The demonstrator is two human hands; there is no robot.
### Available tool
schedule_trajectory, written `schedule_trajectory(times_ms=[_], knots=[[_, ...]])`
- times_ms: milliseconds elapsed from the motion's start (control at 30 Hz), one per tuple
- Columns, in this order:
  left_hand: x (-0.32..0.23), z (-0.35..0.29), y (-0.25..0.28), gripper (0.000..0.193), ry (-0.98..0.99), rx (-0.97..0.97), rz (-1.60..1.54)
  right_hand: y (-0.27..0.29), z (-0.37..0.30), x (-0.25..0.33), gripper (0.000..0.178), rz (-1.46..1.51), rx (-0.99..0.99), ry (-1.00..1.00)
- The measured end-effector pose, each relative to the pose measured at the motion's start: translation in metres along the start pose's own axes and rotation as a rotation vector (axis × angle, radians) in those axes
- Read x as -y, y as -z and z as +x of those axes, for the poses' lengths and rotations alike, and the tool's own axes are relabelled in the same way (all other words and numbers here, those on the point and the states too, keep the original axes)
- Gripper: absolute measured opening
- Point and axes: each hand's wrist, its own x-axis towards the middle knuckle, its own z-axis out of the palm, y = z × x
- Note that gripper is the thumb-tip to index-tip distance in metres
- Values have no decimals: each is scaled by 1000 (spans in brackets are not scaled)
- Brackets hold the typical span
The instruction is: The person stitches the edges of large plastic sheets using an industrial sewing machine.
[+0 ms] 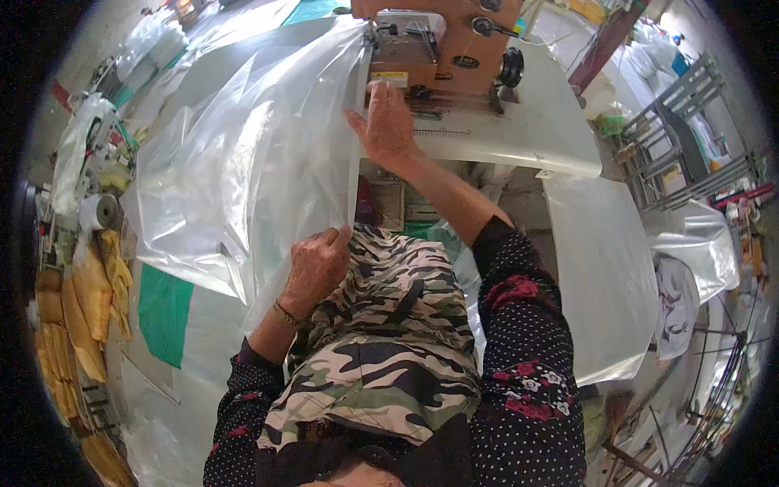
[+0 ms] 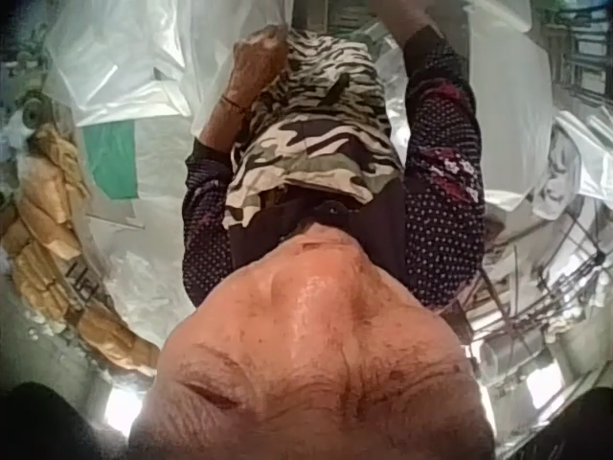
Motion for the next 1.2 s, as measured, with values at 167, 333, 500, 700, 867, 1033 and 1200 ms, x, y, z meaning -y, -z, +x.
schedule_trajectory(times_ms=[167,333,500,700,867,1033,1200], knots=[[7,1,-7,20,-50,37,34,-23,-14,8,33,105,23,-244],[14,7,-12,18,-67,24,37,-29,-15,-6,32,475,99,-408],[23,28,-10,8,-115,101,141,-46,-6,-16,30,876,49,-537],[40,80,-10,6,-167,61,140,-52,10,-19,26,937,-72,-566],[37,120,-5,3,-131,80,210,-83,13,-33,23,1055,-247,-584],[50,153,-9,5,-80,66,286,-81,14,-21,27,1105,-262,-621],[53,175,-13,9,-29,-23,261,-68,20,-19,32,1163,-271,-614]])
